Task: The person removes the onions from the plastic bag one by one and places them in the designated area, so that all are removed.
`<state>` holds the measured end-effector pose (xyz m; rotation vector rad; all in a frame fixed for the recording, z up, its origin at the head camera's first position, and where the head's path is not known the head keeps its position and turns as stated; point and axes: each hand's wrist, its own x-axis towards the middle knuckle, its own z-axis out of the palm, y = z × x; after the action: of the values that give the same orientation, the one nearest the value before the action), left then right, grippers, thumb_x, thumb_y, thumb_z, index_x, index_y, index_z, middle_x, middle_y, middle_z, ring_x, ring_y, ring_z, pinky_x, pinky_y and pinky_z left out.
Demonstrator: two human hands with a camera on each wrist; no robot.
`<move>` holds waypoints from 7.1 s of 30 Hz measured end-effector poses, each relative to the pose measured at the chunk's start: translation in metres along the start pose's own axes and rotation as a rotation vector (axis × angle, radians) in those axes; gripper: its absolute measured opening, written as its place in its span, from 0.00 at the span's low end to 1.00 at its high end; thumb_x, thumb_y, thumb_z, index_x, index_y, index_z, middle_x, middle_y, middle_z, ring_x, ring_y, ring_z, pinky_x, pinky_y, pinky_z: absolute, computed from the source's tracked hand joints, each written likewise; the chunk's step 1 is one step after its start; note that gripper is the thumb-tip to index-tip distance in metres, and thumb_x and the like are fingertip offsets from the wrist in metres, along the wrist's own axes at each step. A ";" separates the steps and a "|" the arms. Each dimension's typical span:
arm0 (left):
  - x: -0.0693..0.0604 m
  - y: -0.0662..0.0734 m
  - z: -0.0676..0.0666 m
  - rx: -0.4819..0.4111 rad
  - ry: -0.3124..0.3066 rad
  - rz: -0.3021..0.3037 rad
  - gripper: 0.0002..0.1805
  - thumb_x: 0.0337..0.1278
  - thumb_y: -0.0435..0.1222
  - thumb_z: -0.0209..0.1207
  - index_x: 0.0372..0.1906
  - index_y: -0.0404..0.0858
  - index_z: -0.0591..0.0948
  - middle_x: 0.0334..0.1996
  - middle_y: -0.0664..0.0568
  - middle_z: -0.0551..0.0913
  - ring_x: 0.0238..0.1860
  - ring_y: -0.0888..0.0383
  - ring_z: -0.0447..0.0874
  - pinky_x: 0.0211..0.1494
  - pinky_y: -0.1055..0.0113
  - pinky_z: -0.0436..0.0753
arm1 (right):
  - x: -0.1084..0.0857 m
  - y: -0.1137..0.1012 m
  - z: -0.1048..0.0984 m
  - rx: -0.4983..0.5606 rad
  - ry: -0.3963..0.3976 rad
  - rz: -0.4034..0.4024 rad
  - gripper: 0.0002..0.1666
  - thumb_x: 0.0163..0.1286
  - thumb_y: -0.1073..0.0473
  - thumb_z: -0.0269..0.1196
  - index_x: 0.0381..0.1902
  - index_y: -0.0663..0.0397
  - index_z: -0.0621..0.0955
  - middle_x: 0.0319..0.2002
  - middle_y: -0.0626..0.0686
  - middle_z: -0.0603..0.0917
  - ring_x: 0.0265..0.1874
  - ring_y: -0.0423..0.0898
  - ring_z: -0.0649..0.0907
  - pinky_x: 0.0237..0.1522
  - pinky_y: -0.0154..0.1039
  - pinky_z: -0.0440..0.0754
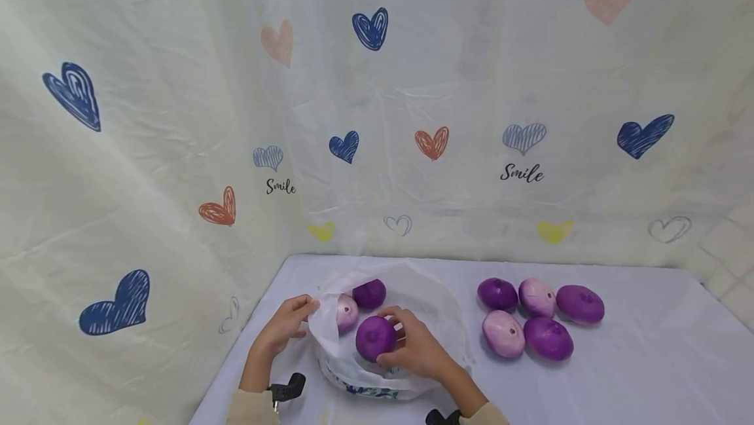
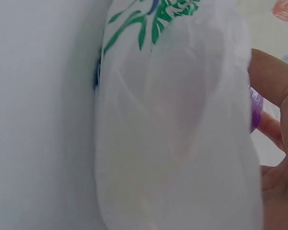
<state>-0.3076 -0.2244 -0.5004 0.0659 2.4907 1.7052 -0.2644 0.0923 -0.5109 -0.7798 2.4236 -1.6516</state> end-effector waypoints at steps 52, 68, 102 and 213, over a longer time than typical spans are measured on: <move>0.000 -0.002 0.000 0.033 -0.003 -0.003 0.18 0.74 0.51 0.56 0.42 0.39 0.81 0.40 0.50 0.80 0.45 0.52 0.79 0.47 0.52 0.81 | -0.093 -0.012 -0.124 -0.073 0.308 -0.146 0.45 0.59 0.71 0.74 0.71 0.59 0.67 0.56 0.43 0.75 0.49 0.33 0.83 0.49 0.28 0.82; 0.004 -0.005 -0.001 0.024 -0.001 -0.003 0.19 0.73 0.52 0.57 0.41 0.39 0.81 0.39 0.51 0.79 0.44 0.52 0.78 0.46 0.54 0.80 | -0.106 -0.005 -0.161 -0.178 0.365 -0.064 0.44 0.60 0.70 0.74 0.71 0.57 0.66 0.56 0.38 0.74 0.47 0.29 0.84 0.45 0.28 0.84; 0.002 -0.005 -0.002 0.013 -0.002 0.004 0.19 0.73 0.52 0.57 0.42 0.39 0.81 0.39 0.50 0.79 0.45 0.52 0.78 0.46 0.55 0.80 | -0.158 0.031 -0.242 -0.278 0.504 0.187 0.47 0.67 0.60 0.71 0.77 0.32 0.61 0.51 0.23 0.67 0.43 0.16 0.77 0.36 0.22 0.80; 0.002 -0.005 0.001 -0.008 0.008 -0.009 0.17 0.73 0.49 0.57 0.40 0.38 0.80 0.37 0.51 0.79 0.43 0.53 0.77 0.43 0.56 0.77 | -0.195 0.107 -0.280 -0.186 0.180 0.754 0.65 0.71 0.30 0.59 0.79 0.66 0.38 0.70 0.85 0.44 0.65 0.84 0.56 0.59 0.80 0.63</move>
<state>-0.3090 -0.2254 -0.5054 0.0474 2.4859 1.7159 -0.2359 0.4485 -0.5313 0.2839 2.5287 -1.2352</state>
